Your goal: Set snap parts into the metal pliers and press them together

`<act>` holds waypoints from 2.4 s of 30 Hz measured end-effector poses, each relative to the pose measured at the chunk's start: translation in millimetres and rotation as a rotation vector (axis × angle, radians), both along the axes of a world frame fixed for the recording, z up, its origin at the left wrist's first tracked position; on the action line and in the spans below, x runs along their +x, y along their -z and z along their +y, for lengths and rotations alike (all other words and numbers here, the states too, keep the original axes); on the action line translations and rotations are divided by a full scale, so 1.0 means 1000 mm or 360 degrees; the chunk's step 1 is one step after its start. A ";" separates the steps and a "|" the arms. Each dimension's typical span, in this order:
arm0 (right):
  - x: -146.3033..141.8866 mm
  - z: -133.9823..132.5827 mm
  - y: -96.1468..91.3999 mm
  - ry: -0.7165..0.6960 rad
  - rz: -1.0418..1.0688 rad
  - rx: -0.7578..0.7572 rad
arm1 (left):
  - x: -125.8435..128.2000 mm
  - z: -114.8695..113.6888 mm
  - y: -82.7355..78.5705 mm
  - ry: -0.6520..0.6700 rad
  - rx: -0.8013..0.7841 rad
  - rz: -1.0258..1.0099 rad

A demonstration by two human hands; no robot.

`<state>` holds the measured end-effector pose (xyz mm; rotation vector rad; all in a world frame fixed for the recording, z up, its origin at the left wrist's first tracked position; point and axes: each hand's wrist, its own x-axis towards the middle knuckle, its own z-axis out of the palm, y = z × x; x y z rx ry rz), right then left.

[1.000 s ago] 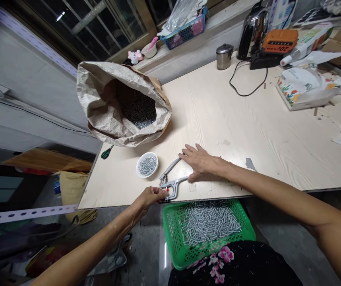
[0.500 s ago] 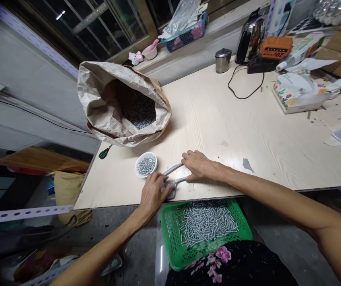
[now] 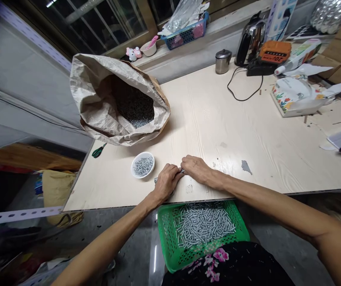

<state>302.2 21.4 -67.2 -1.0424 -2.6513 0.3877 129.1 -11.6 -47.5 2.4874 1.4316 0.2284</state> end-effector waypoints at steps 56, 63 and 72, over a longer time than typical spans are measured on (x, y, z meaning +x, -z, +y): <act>0.011 -0.016 0.011 0.0068 0.0364 -0.0003 | -0.089 0.025 -0.027 -0.0888 0.0128 0.0206; 0.010 -0.015 0.012 0.0073 0.0306 0.0030 | -0.081 0.001 -0.055 -0.0941 -0.0019 -0.0330; 0.013 -0.024 0.007 0.0019 0.0149 0.0286 | -0.061 -0.063 -0.013 -0.0589 -0.0161 -0.0243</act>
